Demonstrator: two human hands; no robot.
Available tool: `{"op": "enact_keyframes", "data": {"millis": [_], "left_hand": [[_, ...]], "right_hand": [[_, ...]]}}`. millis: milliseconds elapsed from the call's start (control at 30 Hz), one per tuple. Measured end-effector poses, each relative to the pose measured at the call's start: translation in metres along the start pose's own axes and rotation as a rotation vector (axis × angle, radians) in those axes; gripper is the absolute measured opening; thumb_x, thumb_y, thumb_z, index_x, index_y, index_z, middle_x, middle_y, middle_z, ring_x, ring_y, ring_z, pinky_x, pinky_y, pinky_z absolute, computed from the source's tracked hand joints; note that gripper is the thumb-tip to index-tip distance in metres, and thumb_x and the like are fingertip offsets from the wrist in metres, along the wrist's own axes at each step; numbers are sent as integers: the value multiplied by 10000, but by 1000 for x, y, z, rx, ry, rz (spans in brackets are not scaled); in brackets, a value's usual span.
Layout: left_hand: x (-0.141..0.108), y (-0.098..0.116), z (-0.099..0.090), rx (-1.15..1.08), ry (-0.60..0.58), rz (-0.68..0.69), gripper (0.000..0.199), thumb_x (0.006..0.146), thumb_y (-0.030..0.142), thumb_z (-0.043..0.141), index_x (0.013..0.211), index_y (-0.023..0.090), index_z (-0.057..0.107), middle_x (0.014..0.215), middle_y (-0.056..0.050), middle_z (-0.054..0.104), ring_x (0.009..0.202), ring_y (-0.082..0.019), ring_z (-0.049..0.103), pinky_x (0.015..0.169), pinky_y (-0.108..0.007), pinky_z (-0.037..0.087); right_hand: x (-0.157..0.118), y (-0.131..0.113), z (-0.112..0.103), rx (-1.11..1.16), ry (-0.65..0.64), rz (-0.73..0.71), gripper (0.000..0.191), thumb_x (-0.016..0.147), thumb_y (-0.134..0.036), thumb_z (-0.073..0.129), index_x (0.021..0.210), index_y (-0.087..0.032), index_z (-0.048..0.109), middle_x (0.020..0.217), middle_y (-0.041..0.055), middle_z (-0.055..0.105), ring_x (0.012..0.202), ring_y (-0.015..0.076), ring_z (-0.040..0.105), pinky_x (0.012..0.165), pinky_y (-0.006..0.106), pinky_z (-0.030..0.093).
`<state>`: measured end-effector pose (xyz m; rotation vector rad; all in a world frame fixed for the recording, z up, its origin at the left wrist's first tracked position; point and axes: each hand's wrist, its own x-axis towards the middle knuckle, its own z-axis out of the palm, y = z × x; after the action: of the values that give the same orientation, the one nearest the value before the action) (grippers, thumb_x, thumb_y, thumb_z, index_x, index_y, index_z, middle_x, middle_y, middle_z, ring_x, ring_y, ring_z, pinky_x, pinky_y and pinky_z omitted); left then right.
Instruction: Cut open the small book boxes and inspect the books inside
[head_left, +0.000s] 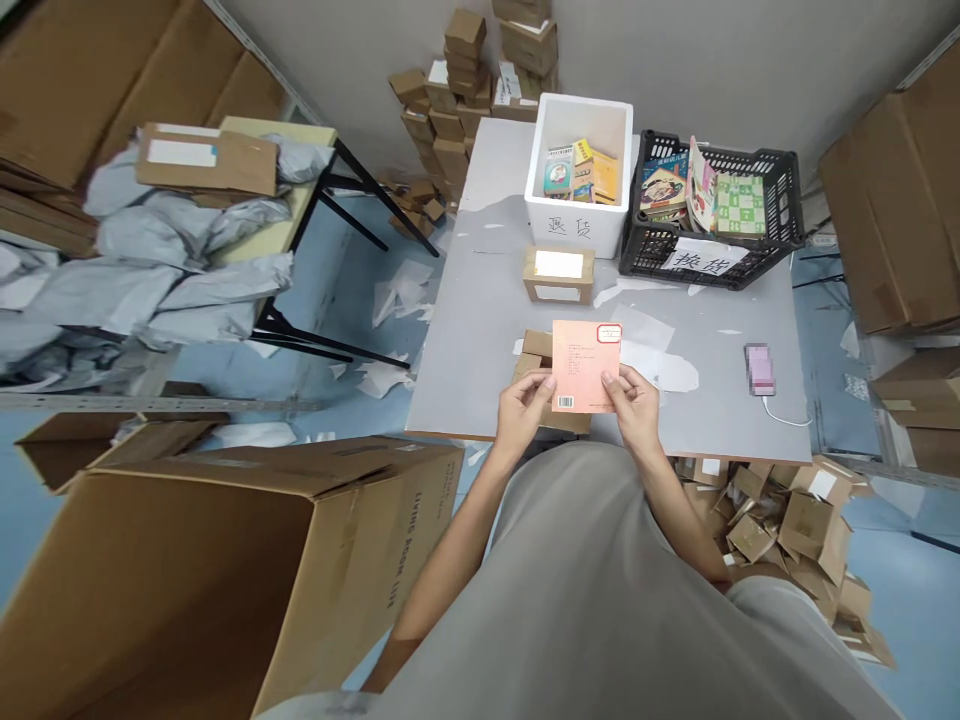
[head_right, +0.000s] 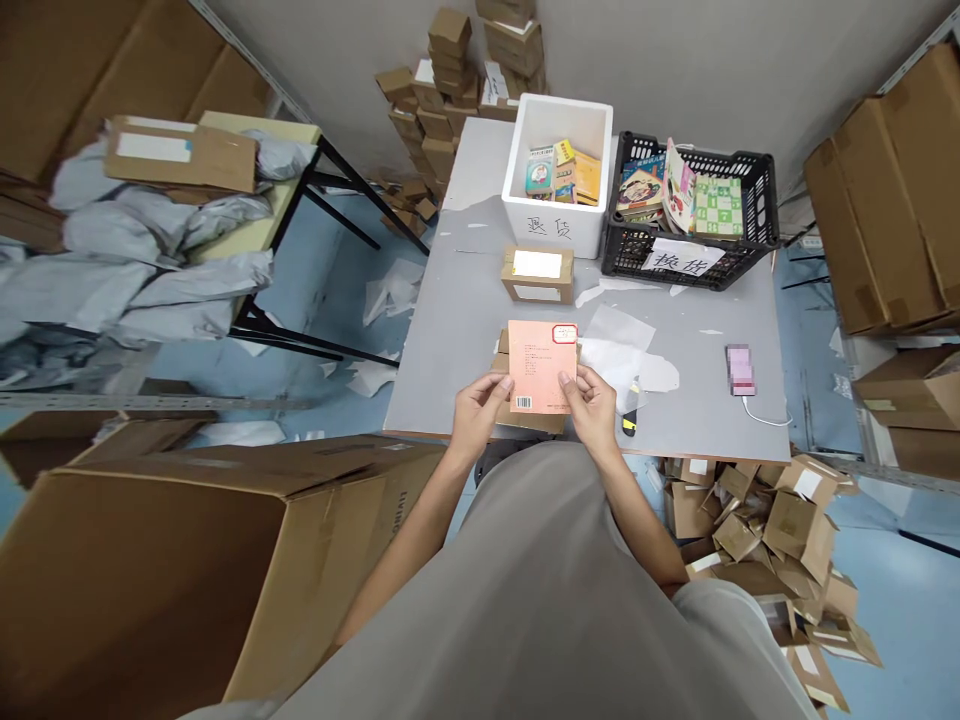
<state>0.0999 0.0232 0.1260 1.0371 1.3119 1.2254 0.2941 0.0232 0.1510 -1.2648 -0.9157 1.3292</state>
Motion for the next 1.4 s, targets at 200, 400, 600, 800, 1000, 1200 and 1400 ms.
{"op": "enact_keyframes", "data": {"millis": [200, 400, 600, 800, 1000, 1200, 1400], "left_hand": [[-4, -2, 5, -327, -29, -339, 563, 663, 622, 1062, 993, 213, 862, 1050, -69, 853, 989, -222, 776, 930, -334, 625], [-1, -5, 11, -262, -22, -297, 588, 683, 678, 1034, 987, 198, 880, 980, -78, 858, 912, -215, 775, 867, -325, 630], [-2, -4, 16, 75, 134, 40, 453, 870, 650, 910, 987, 212, 907, 1071, -100, 867, 979, -247, 806, 866, -370, 674], [-20, 3, 31, 355, 128, 346, 276, 1065, 491, 762, 1152, 281, 919, 1183, -87, 877, 1036, -245, 851, 941, -410, 715], [-28, 11, 39, 469, 19, 558, 208, 1088, 375, 743, 1214, 303, 892, 1338, -103, 844, 1177, -265, 820, 1065, -469, 675], [-8, 15, 8, 378, 166, 294, 431, 1009, 531, 830, 1328, 244, 849, 1328, -141, 810, 1083, -260, 789, 972, -435, 665], [3, 11, -5, -13, -27, -95, 562, 802, 726, 951, 997, 202, 896, 999, -100, 860, 899, -250, 780, 879, -408, 667]], "right_hand": [[1, 8, 0, 22, 9, 26, 622, 849, -778, 881, 1149, -236, 815, 1128, 104, 909, 1125, 348, 868, 978, 501, 740], [9, 23, -4, -3, -5, 4, 653, 901, -738, 839, 1296, -220, 799, 1335, 159, 862, 1338, 371, 795, 1125, 548, 680], [10, 29, -9, -150, 105, -58, 639, 927, -704, 818, 1343, -219, 803, 1491, 185, 792, 1371, 340, 778, 1212, 549, 618], [-9, 21, 20, -52, -33, -8, 573, 887, -715, 870, 1194, -231, 845, 1255, 128, 883, 1188, 313, 851, 1103, 479, 693], [2, 9, 15, -9, 16, -45, 551, 879, -770, 848, 1018, -237, 836, 961, 63, 880, 870, 253, 834, 837, 385, 724], [7, 7, -4, 10, -4, -20, 623, 872, -841, 817, 1050, -246, 860, 992, 55, 880, 908, 267, 827, 858, 402, 708], [5, 14, -6, 1, -60, 25, 628, 886, -843, 809, 1079, -247, 854, 911, 35, 855, 868, 255, 803, 814, 375, 699]]}}
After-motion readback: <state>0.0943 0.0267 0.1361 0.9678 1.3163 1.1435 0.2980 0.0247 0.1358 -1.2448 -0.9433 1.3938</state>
